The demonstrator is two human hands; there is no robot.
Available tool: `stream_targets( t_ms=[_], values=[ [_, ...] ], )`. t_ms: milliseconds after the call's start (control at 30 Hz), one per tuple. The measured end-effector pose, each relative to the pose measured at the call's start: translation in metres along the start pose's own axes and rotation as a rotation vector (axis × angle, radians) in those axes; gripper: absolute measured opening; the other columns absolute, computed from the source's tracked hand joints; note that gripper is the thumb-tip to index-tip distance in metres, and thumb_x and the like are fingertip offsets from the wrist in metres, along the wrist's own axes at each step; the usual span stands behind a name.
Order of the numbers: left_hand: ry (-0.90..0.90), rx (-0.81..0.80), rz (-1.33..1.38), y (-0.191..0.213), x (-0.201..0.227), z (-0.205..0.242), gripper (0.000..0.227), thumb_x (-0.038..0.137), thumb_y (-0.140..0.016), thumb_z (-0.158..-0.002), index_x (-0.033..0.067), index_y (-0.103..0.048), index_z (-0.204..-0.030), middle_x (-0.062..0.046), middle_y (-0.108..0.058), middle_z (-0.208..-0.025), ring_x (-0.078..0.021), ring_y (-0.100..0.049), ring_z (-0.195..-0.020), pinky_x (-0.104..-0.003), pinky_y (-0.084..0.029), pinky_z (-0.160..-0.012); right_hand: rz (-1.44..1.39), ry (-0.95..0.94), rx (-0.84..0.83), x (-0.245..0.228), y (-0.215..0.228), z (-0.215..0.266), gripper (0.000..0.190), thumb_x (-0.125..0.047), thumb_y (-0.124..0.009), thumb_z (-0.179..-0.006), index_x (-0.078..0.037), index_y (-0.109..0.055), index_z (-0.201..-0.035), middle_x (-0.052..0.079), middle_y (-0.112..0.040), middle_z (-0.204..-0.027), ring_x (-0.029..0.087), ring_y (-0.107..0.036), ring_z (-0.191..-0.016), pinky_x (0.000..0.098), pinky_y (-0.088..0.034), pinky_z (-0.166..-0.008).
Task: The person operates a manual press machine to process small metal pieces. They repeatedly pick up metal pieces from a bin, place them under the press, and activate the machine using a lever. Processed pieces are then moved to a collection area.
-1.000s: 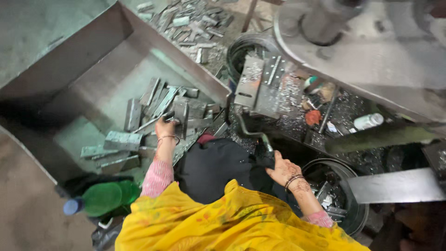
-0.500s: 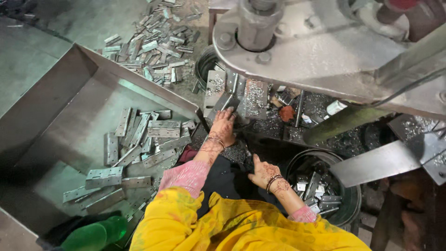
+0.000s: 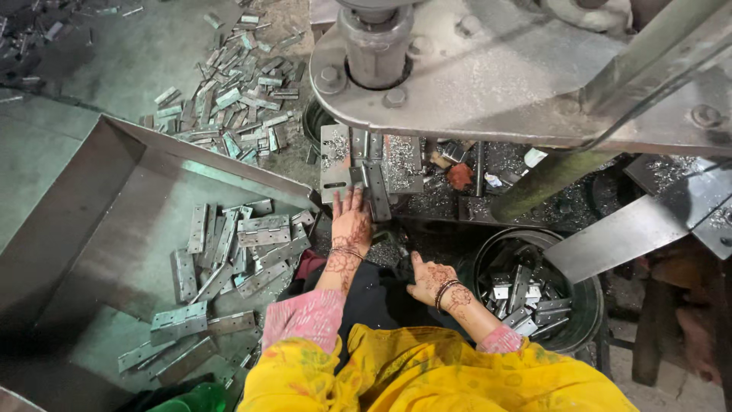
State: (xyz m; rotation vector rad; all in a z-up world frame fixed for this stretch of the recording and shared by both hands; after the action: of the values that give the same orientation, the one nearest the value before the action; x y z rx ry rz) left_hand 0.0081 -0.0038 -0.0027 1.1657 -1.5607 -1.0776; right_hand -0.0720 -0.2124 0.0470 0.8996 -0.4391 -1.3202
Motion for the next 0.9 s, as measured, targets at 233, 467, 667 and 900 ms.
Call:
stream_targets(
  t_ms=[233,467,667,900],
  values=[
    [0.075,-0.295,-0.058,0.013,-0.001,-0.020,0.061,0.035,-0.076,-0.080,0.0129,-0.062,-0.136,0.000,-0.041,-0.158,-0.0331,-0.021,-0.152,-0.069,0.000,-0.119,0.001,0.003,-0.001,-0.006,0.011,0.007,0.089,-0.042,-0.068,-0.089,-0.004,-0.025,-0.157,0.022,-0.069,-0.122,0.036,-0.067,-0.116,0.0453,-0.054,-0.099],
    [0.054,-0.169,-0.059,0.008,-0.017,-0.039,0.048,0.025,-0.066,-0.088,0.0225,-0.066,-0.136,0.004,-0.047,-0.155,-0.0313,-0.024,-0.154,-0.074,0.000,-0.120,0.026,-0.006,-0.027,0.013,-0.034,-0.022,0.092,-0.042,-0.068,-0.090,-0.004,-0.019,-0.158,0.021,-0.068,-0.124,0.036,-0.067,-0.116,0.0460,-0.053,-0.099],
    [0.003,-0.213,-0.182,0.006,-0.015,-0.034,0.050,0.032,-0.062,-0.088,0.0184,-0.064,-0.136,-0.002,-0.042,-0.159,-0.0349,-0.021,-0.152,-0.076,0.001,-0.114,-0.032,-0.085,0.058,0.030,-0.104,-0.059,0.099,-0.042,-0.071,-0.088,-0.011,-0.010,-0.160,0.018,-0.069,-0.124,0.035,-0.067,-0.115,0.0467,-0.051,-0.101],
    [0.036,-0.164,-0.134,0.012,-0.003,-0.023,0.047,0.032,-0.054,-0.095,0.0149,-0.065,-0.137,-0.003,-0.043,-0.157,-0.0372,-0.023,-0.153,-0.077,0.002,-0.116,-0.012,-0.074,0.042,0.018,-0.070,-0.036,0.093,-0.043,-0.070,-0.089,-0.010,-0.020,-0.160,0.020,-0.072,-0.118,0.037,-0.070,-0.112,0.0453,-0.055,-0.098]
  ],
)
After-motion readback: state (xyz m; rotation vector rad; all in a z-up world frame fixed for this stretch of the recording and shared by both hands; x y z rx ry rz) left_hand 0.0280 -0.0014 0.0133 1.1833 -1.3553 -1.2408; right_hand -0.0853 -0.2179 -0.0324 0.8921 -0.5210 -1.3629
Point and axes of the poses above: each hand's wrist, its own z-axis away from the middle knuckle, its own y-axis out of the back of the hand, x = y × z, the point moved 2 cm from there along -z, towards the middle knuckle
